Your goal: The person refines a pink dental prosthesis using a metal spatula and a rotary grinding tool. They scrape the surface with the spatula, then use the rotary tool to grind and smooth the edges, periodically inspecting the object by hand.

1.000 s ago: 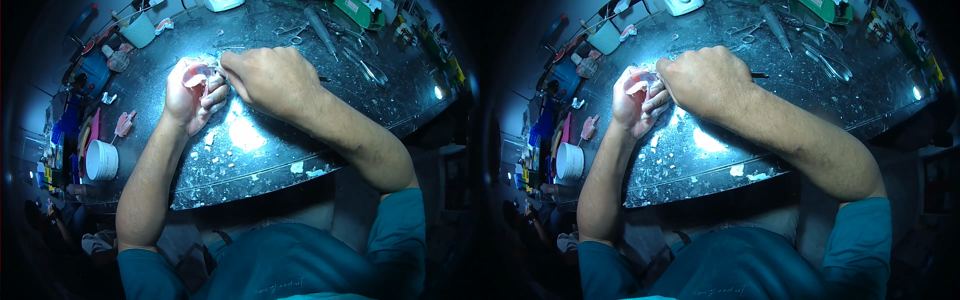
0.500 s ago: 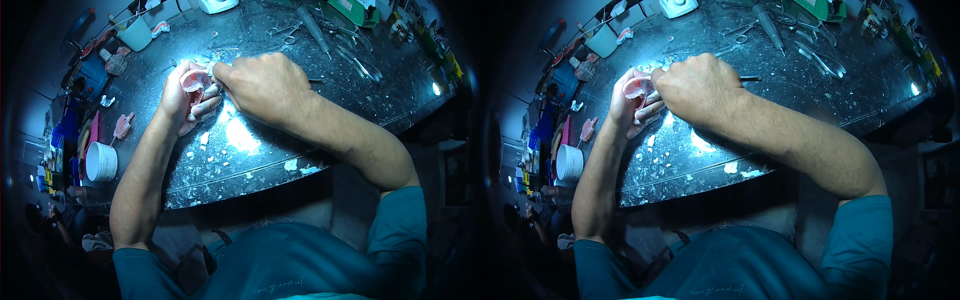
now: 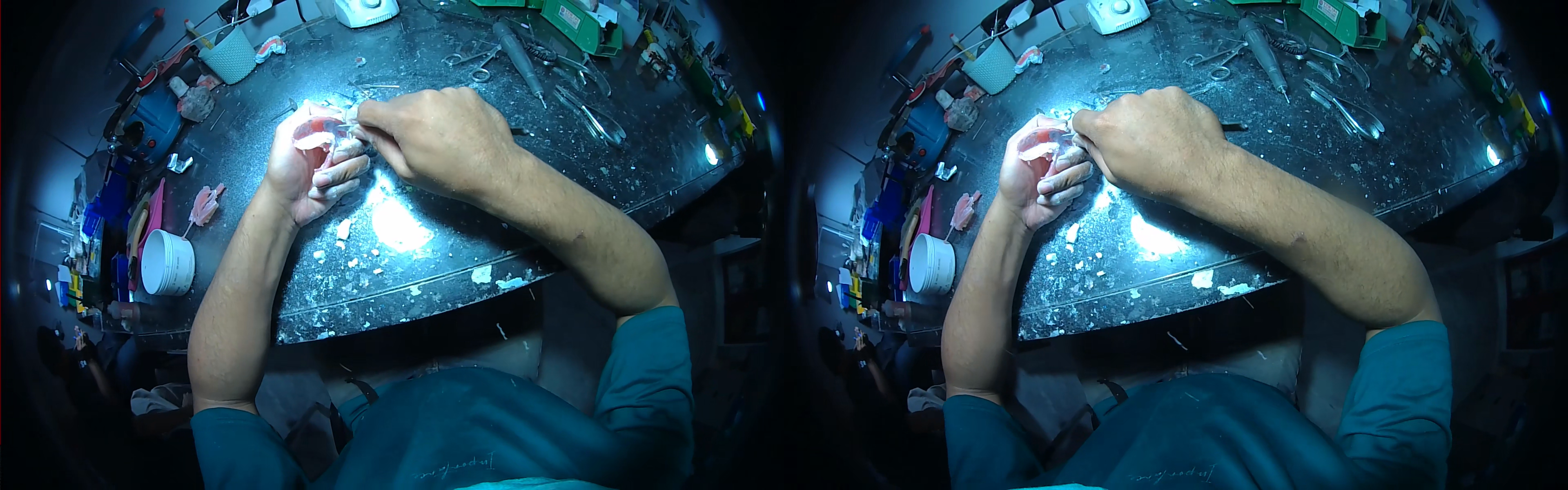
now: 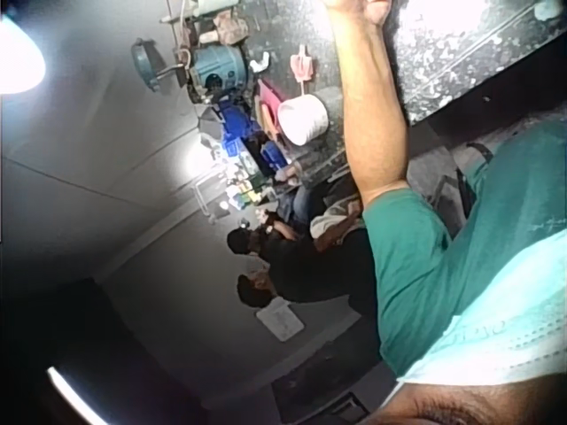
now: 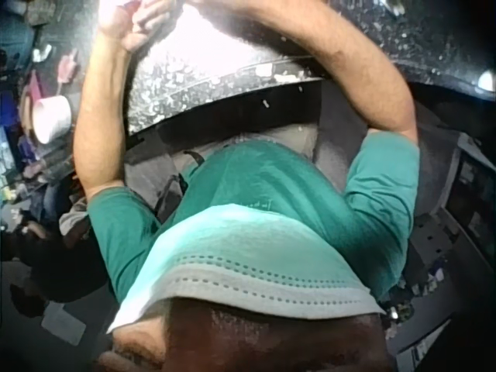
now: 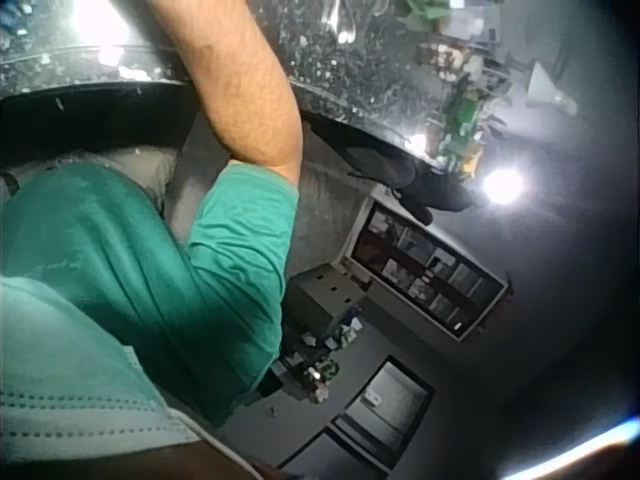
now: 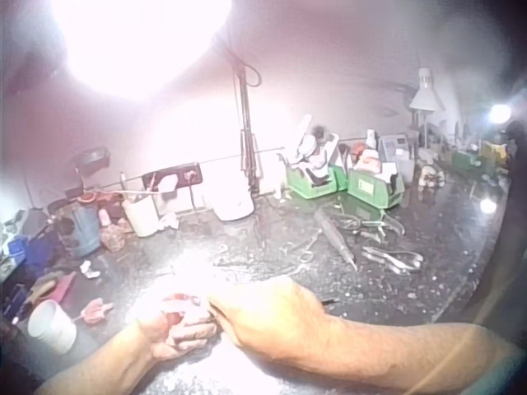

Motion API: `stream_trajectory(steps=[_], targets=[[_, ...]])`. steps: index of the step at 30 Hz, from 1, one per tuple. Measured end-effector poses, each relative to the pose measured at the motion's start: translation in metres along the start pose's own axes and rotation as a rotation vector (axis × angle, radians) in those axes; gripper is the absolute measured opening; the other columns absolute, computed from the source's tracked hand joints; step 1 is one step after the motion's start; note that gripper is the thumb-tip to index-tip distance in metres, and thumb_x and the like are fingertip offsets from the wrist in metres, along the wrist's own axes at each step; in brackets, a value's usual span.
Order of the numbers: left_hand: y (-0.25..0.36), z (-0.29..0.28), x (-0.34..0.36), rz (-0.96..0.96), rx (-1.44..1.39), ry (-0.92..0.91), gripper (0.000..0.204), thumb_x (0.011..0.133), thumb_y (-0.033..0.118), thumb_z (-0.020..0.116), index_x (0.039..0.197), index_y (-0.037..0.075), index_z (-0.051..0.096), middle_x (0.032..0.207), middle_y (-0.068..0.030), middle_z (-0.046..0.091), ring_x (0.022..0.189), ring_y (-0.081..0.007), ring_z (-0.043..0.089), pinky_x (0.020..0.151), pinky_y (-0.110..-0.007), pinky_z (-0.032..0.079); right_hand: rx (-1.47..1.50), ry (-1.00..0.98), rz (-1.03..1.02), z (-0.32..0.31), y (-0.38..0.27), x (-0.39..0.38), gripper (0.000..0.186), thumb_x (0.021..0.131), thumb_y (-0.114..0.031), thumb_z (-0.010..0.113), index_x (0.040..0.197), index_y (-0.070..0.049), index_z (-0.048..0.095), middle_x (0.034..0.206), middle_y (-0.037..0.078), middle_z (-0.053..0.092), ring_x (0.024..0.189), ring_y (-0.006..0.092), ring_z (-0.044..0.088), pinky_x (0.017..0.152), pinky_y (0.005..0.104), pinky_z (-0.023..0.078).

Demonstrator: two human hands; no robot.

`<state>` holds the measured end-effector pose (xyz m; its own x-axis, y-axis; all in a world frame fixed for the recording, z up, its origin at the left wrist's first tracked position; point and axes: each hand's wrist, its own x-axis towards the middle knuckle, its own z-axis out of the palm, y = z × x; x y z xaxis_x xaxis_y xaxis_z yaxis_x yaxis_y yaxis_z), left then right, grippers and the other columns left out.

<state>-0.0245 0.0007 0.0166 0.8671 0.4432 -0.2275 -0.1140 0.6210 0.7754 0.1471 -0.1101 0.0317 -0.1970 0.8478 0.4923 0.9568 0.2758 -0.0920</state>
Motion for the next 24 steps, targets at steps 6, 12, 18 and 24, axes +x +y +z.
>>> stream_trajectory(steps=[6,12,18,24], targets=[[-0.001,-0.002,0.003,0.0,0.009,-0.073,0.045,0.097,0.04,0.038,0.085,0.002,0.057,0.062,0.0009,0.044,0.04,-0.0053,0.037,0.032,-0.019,0.03,-0.054,-0.011,0.015,-0.002,-0.001,-0.001,0.021,0.098,-0.022,0.051,0.097,-0.007,0.067,0.071,0.013,0.07,0.065,0.0261,0.073,0.054,0.0401,0.06],[-0.002,0.006,-0.001,-0.003,0.026,-0.029,0.042,0.097,0.039,0.037,0.083,0.004,0.056,0.06,0.0013,0.043,0.039,-0.0054,0.037,0.032,-0.019,0.03,-0.034,0.022,-0.021,0.001,-0.001,-0.002,0.02,0.097,-0.02,0.052,0.099,-0.007,0.067,0.071,0.013,0.071,0.065,0.0257,0.073,0.054,0.0403,0.06],[0.0,0.009,-0.001,-0.079,0.132,-0.018,0.041,0.097,0.038,0.033,0.082,0.008,0.054,0.056,0.0018,0.043,0.037,-0.0064,0.037,0.031,-0.02,0.03,-0.043,-0.093,-0.003,-0.011,-0.005,-0.001,0.022,0.095,-0.022,0.056,0.102,-0.006,0.069,0.076,0.015,0.072,0.067,0.027,0.073,0.059,0.0398,0.061],[-0.005,0.012,0.001,0.007,0.122,-0.079,0.041,0.097,0.039,0.029,0.083,0.008,0.052,0.057,0.0006,0.044,0.036,-0.0085,0.037,0.032,-0.021,0.03,0.489,-0.372,0.311,-0.021,0.005,0.012,0.031,0.098,-0.033,0.055,0.115,-0.012,0.072,0.099,0.017,0.073,0.102,0.0323,0.069,0.096,0.044,0.051]])
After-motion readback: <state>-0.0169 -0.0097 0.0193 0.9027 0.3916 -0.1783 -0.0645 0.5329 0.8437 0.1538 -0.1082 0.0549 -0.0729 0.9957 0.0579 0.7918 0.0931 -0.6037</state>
